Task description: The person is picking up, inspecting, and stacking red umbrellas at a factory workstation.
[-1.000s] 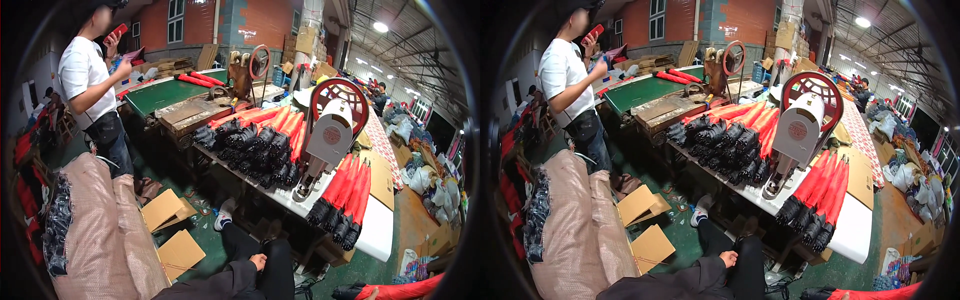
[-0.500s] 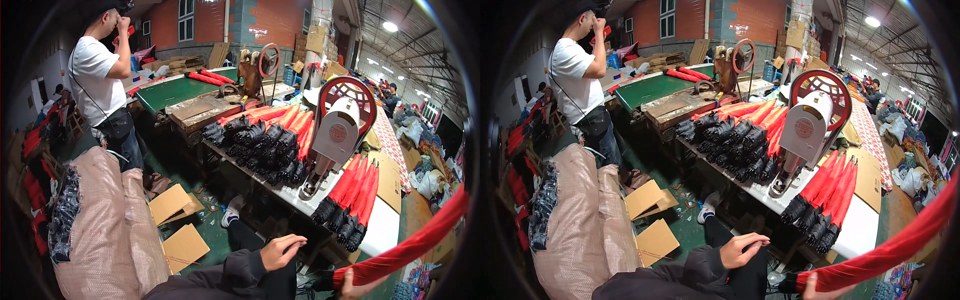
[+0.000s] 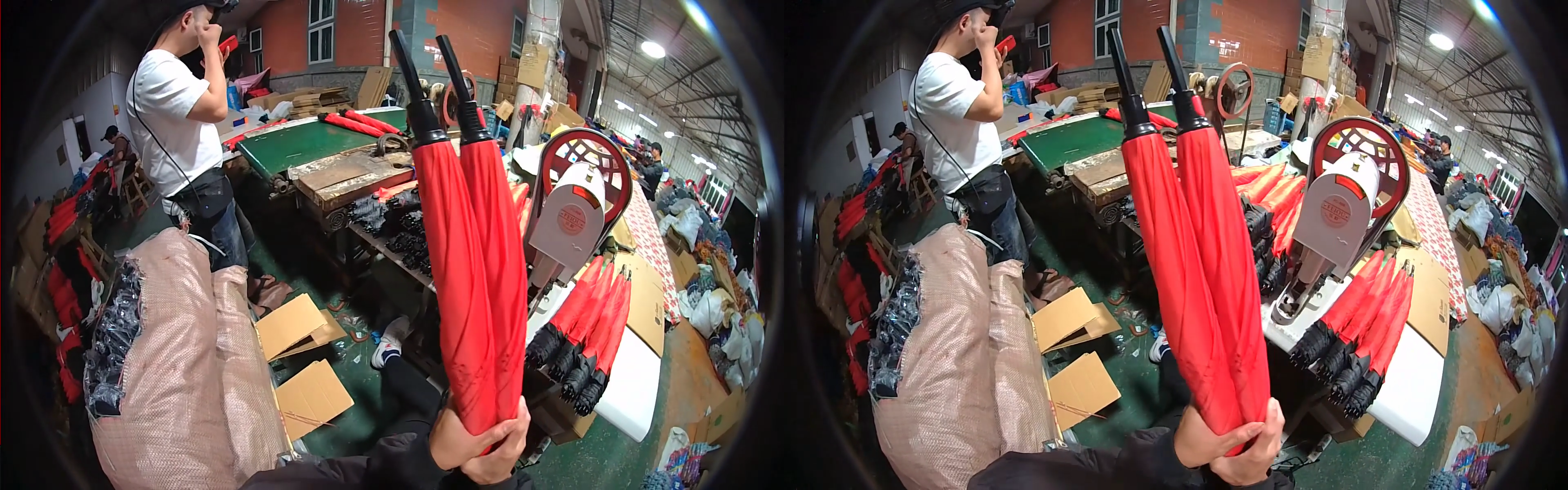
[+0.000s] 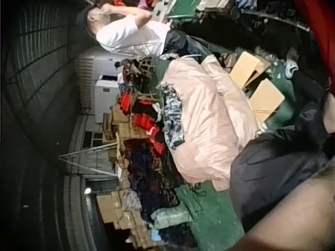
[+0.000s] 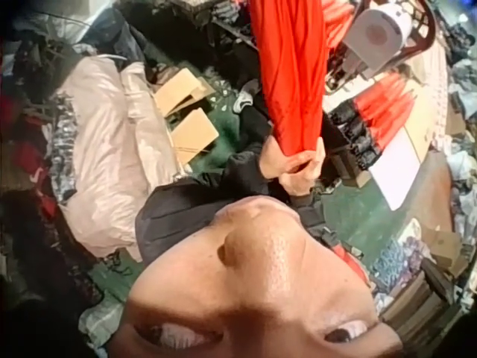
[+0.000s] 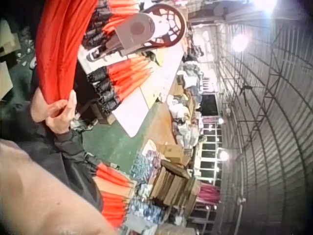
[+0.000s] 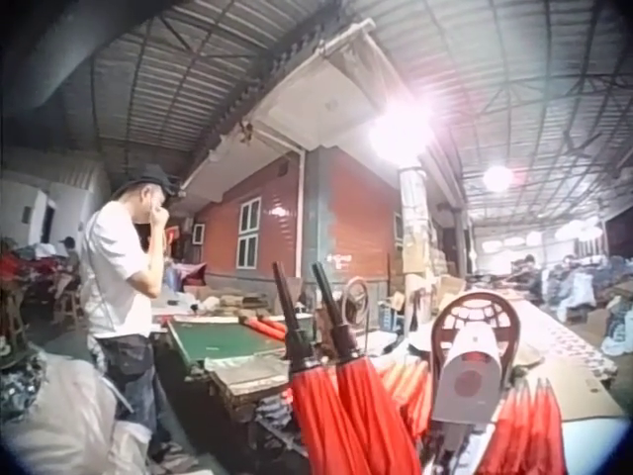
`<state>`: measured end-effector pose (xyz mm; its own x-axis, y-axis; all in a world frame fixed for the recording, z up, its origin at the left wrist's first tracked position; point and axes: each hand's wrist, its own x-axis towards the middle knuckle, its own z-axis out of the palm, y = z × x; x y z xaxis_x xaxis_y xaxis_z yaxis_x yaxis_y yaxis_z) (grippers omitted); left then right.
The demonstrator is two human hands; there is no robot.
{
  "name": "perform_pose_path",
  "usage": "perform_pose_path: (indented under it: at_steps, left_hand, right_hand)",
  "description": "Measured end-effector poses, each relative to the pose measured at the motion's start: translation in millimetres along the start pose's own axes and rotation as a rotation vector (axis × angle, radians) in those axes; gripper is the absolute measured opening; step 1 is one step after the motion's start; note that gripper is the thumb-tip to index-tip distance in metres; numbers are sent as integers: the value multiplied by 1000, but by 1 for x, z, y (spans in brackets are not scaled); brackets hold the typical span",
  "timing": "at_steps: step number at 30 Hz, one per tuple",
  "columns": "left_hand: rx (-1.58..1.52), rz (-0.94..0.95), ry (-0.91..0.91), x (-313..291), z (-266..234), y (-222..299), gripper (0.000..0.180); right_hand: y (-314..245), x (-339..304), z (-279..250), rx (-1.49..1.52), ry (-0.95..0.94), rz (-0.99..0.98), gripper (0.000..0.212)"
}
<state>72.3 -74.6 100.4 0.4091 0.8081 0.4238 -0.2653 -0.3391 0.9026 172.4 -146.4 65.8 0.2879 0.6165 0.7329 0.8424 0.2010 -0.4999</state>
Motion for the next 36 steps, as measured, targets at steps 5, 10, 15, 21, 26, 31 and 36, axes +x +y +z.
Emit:
perform_pose_path:
  at_steps: [5,10,15,21,26,31,36]
  left_hand:
    - [-119,-87,134,3,-7,5,56]
    - [-20,-109,185,4,-17,-4,56]
    - [133,-23,147,9,-35,-18,63]
    - [175,-71,23,8,-51,-25,71]
    - [138,-36,-19,2,-52,-42,67]
    - [11,-126,-83,-5,-44,-56,74]
    - [-187,-313,-231,-13,-39,-63,83]
  right_hand:
    - [-5,0,23,56,-6,9,103]
    - [8,-6,36,34,-89,-21,116]
    - [21,-19,36,222,-277,79,130]
    - [32,-26,22,419,-456,210,122]
    - [42,16,12,772,-351,402,104]
    - [56,45,24,985,-333,405,100]
    - [73,53,45,1120,-304,436,86]
